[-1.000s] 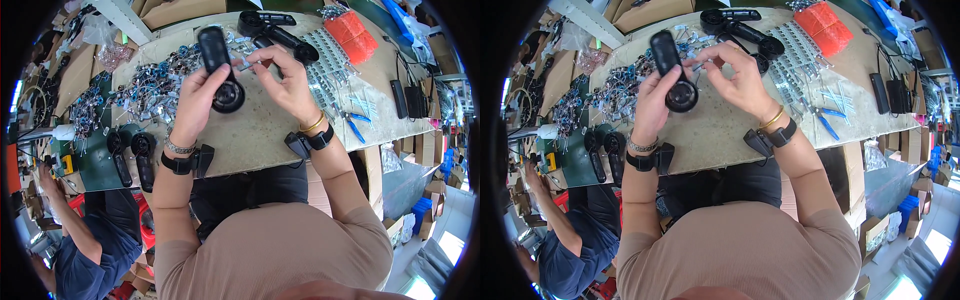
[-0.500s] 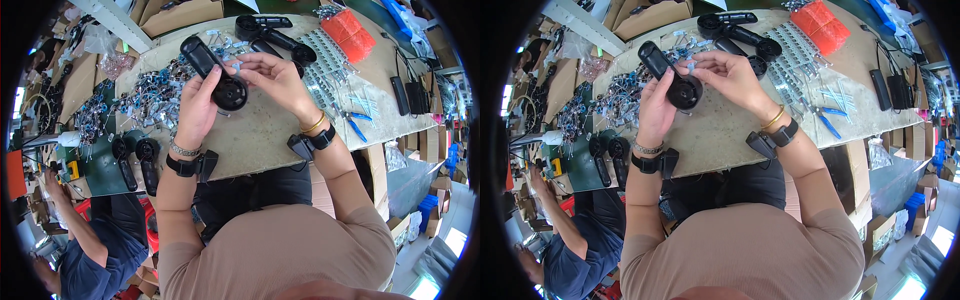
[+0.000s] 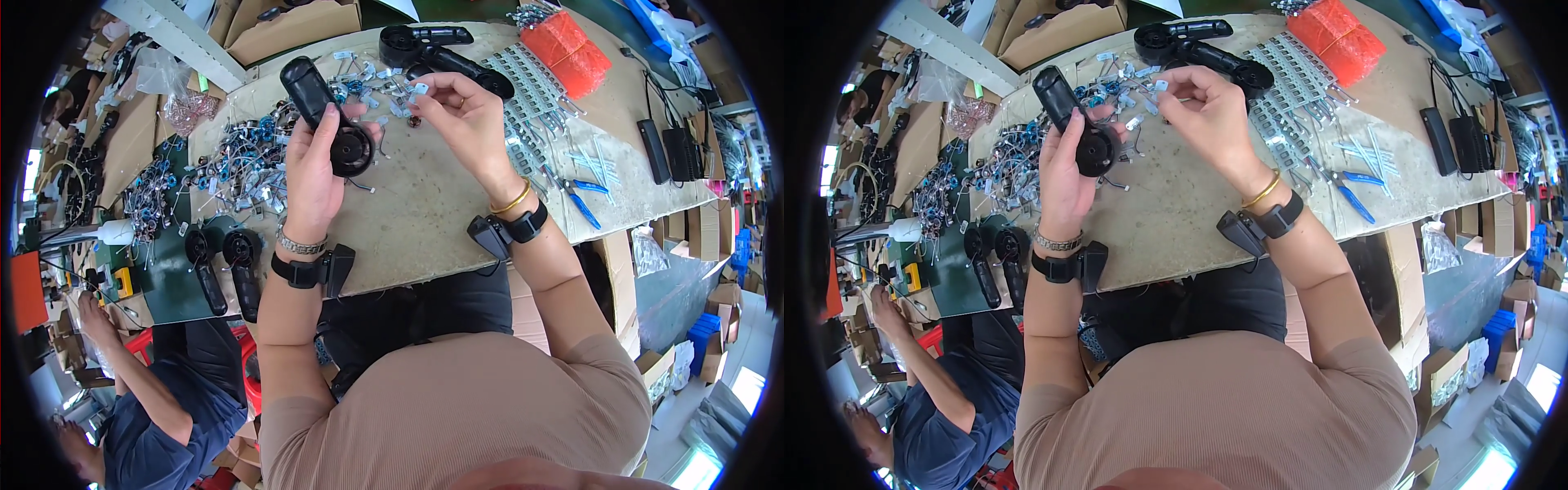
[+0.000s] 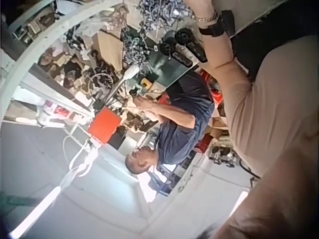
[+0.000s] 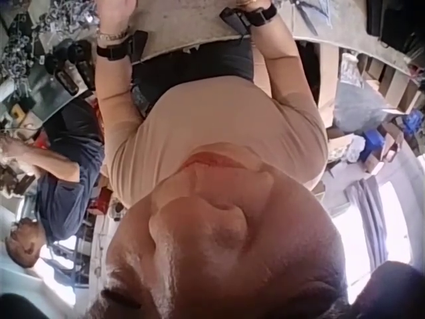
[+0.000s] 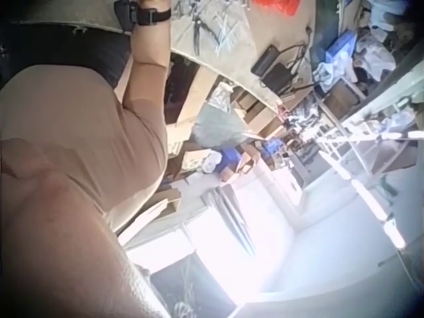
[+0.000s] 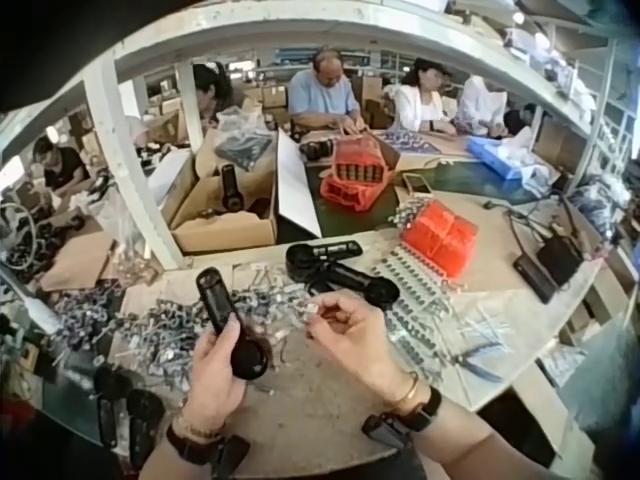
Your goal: The person assembles a handheld device by picking up a plastic housing and inserting a wire harness into it. They press the wires into the internal channels, fit a small component into the head, and then set the unit aside to repeat the process with another housing.
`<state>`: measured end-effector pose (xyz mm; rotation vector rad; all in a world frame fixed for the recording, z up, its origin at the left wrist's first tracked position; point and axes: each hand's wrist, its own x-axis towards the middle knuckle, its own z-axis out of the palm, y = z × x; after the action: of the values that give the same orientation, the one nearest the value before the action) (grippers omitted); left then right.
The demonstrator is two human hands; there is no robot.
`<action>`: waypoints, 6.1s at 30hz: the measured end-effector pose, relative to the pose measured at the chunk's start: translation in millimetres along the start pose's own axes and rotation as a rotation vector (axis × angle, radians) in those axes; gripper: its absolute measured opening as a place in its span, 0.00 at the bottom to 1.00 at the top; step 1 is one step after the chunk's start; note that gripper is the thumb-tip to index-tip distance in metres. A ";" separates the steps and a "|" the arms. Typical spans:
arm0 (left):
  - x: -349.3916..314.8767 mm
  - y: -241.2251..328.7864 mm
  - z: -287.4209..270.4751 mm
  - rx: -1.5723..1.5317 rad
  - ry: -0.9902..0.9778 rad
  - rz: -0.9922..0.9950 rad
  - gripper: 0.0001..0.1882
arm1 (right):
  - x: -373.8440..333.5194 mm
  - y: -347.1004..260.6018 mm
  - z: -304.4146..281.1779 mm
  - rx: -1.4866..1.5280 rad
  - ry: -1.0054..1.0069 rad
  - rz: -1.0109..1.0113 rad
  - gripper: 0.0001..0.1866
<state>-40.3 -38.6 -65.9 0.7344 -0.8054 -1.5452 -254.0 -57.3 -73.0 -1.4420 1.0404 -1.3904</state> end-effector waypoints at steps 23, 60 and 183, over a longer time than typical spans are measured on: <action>-1.2 -7.6 4.1 0.290 0.111 0.311 0.16 | -6.3 -12.7 6.7 -0.297 0.013 -0.177 0.12; -9.5 -4.3 17.2 -0.146 -0.157 0.220 0.18 | -4.3 -25.0 4.5 0.663 -0.282 0.247 0.12; 0.8 -3.6 -1.1 -0.127 0.018 0.010 0.13 | -6.6 -25.8 6.7 -0.548 -0.151 -0.808 0.14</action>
<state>-41.6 -39.2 -69.4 0.6491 -0.6900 -1.5641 -247.5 -43.4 -50.3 -2.5220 0.7923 -1.5473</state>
